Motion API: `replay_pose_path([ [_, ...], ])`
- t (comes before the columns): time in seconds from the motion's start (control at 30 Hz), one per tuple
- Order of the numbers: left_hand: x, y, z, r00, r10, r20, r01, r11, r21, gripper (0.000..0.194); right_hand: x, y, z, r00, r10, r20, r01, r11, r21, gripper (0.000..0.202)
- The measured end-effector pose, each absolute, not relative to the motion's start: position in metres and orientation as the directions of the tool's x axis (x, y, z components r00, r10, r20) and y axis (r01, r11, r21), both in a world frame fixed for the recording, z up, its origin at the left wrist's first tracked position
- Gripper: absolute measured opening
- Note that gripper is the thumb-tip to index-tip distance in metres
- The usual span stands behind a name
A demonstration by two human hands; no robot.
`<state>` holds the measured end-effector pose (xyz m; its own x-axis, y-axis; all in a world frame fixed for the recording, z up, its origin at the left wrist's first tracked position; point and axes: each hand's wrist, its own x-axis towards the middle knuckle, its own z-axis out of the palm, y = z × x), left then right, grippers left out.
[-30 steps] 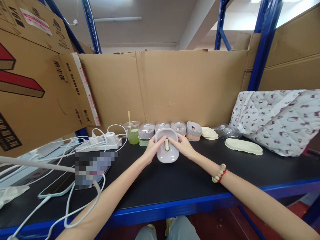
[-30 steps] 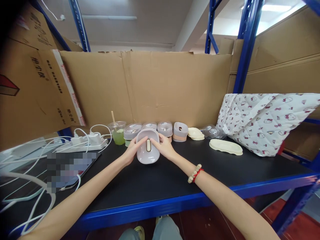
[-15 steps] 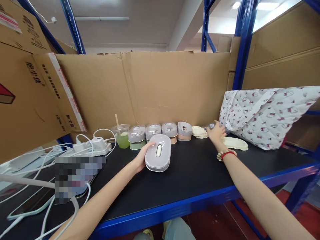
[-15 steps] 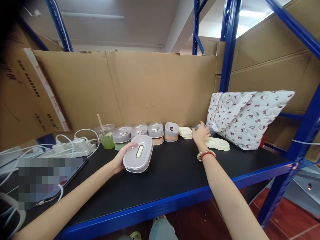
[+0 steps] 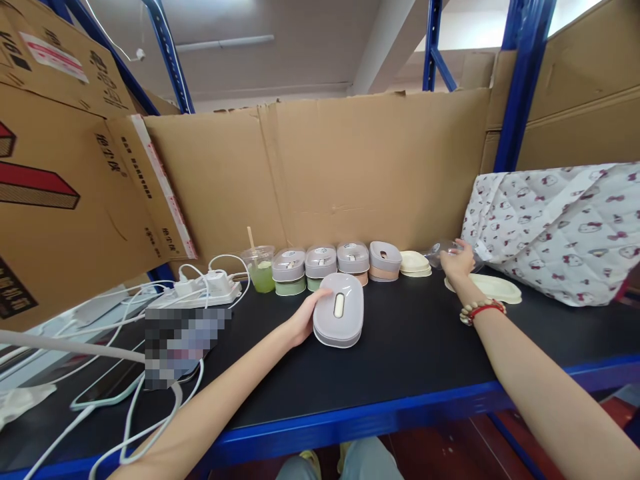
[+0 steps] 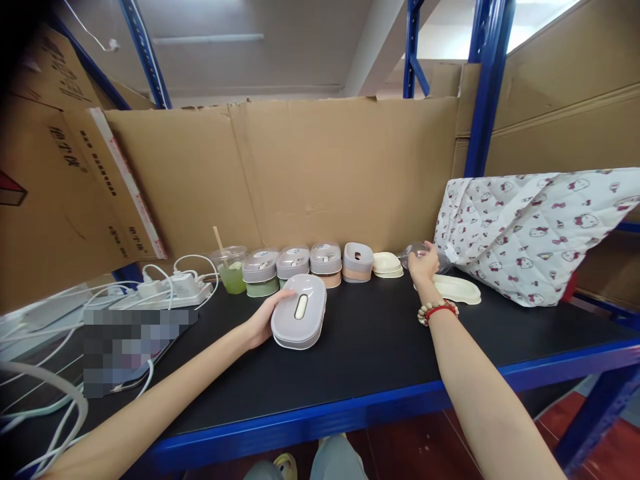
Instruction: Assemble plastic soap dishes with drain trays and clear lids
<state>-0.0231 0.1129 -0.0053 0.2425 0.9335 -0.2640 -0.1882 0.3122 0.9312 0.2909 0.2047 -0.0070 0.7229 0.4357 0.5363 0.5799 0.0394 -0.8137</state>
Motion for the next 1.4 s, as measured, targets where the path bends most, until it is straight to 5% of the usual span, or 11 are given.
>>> replay_pose_path([
  [0.1, -0.022, 0.115, -0.008, 0.272, 0.937, -0.217, -0.216, 0.28, 0.935, 0.03, 0.265, 0.194, 0.017, 0.762, 0.409, 0.501, 0.409, 0.296, -0.863, 0.046],
  [0.2, -0.02, 0.116, -0.008, 0.261, 0.951, -0.165, -0.278, 0.237, 0.931, 0.028, 0.226, 0.179, 0.037, 0.678, 0.547, 0.491, 0.058, 0.627, -0.777, 0.051],
  [0.37, -0.019, 0.114, -0.001, 0.22, 0.974, -0.046, -0.475, 0.149, 0.868, 0.021, 0.16, 0.15, 0.035, 0.159, 0.889, 0.429, -0.374, 0.457, -0.807, 0.038],
  [0.53, -0.025, 0.116, 0.008, 0.19, 0.98, 0.061, -0.578, 0.062, 0.814, 0.03, 0.128, 0.133, 0.015, -0.177, 0.9, 0.398, -0.272, 0.344, -0.899, 0.05],
  [0.83, -0.03, 0.12, 0.004, -0.028, 0.98, 0.197, -0.44, -0.189, 0.878, 0.059, 0.127, 0.133, -0.001, -0.093, 0.785, 0.613, 0.272, 0.612, -0.743, 0.052],
  [1.07, -0.024, 0.116, -0.001, 0.061, 0.943, 0.329, -0.207, -0.31, 0.928, 0.054, 0.121, 0.132, -0.004, -0.223, 0.807, 0.547, 0.006, 0.562, -0.827, 0.085],
  [1.4, -0.029, 0.118, 0.003, -0.011, 0.897, 0.442, -0.089, -0.441, 0.893, 0.046, 0.12, 0.139, -0.011, -0.293, 0.846, 0.445, -0.077, 0.443, -0.893, 0.074],
])
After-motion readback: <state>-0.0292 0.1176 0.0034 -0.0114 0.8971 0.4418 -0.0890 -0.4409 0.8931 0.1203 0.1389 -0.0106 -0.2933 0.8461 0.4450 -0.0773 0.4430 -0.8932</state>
